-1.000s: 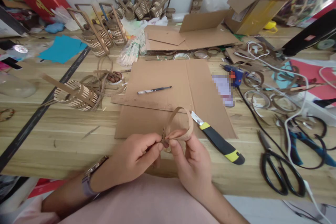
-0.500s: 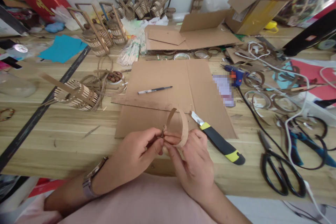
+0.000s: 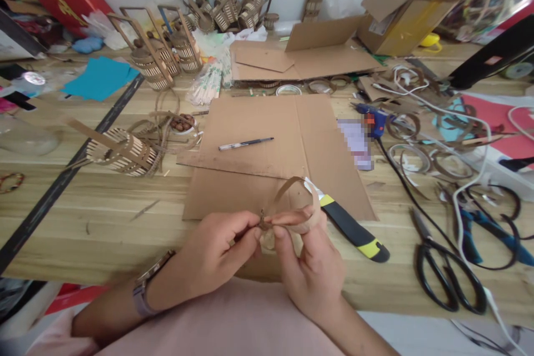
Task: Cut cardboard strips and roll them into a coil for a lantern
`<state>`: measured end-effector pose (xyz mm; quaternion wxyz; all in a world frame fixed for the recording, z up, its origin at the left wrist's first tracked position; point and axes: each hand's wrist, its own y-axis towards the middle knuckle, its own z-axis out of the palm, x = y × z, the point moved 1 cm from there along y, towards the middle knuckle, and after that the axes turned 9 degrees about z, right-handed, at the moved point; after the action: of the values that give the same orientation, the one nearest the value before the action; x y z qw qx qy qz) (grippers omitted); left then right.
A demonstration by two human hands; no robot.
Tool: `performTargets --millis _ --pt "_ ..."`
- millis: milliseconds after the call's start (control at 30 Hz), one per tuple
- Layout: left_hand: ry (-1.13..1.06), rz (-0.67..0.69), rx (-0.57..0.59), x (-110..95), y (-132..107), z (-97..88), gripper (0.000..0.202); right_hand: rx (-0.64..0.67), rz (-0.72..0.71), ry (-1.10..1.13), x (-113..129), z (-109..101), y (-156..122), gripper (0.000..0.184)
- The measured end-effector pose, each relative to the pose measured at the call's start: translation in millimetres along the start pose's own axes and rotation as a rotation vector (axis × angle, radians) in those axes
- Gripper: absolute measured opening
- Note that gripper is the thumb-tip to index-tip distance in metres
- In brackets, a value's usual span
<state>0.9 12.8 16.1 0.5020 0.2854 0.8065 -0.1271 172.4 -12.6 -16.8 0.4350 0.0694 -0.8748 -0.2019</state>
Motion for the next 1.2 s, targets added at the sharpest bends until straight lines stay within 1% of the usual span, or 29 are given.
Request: performTargets --millis 33,100,233,333,500,600,733,900,1033,1200 --pt "-0.008 -0.009 0.0 0.0 0.2 -0.3 0.027 -0.005 0.036 0.018 -1.2 0.8 -1.2 0.009" --pt "-0.034 -0.025 -0.003 0.5 0.7 -0.6 0.027 -0.003 0.049 0.045 -3.5 2.2 -2.8 0.009" --pt "-0.11 -0.025 -0.02 2.2 1.3 -0.4 0.029 0.014 -0.06 0.056 -6.9 2.8 -2.4 0.011" --pt "-0.119 -0.024 -0.042 2.5 0.8 -0.2 0.028 0.02 -0.141 0.036 -6.7 1.5 -0.5 0.019" --pt "-0.021 -0.032 -0.077 0.9 0.4 0.5 0.02 -0.004 -0.209 -0.039 0.4 -1.6 3.3 0.025" --pt "-0.059 -0.028 -0.07 -0.4 0.8 1.5 0.022 -0.007 -0.235 -0.075 4.0 -2.7 4.4 0.023" --pt "-0.076 -0.017 -0.062 -2.4 1.0 1.4 0.027 -0.018 -0.218 -0.047 2.9 -2.8 3.5 0.02" --pt "-0.077 -0.017 -0.043 -3.2 1.0 -0.7 0.028 -0.023 -0.159 0.011 -0.6 -0.6 1.9 0.02" --pt "-0.13 -0.035 -0.041 -0.2 1.5 -0.7 0.023 -0.016 -0.182 -0.005 0.3 -0.5 1.6 0.02" --pt "-0.172 -0.054 -0.084 1.0 1.7 2.3 0.022 -0.008 -0.202 -0.051 2.2 -2.3 2.1 0.02"
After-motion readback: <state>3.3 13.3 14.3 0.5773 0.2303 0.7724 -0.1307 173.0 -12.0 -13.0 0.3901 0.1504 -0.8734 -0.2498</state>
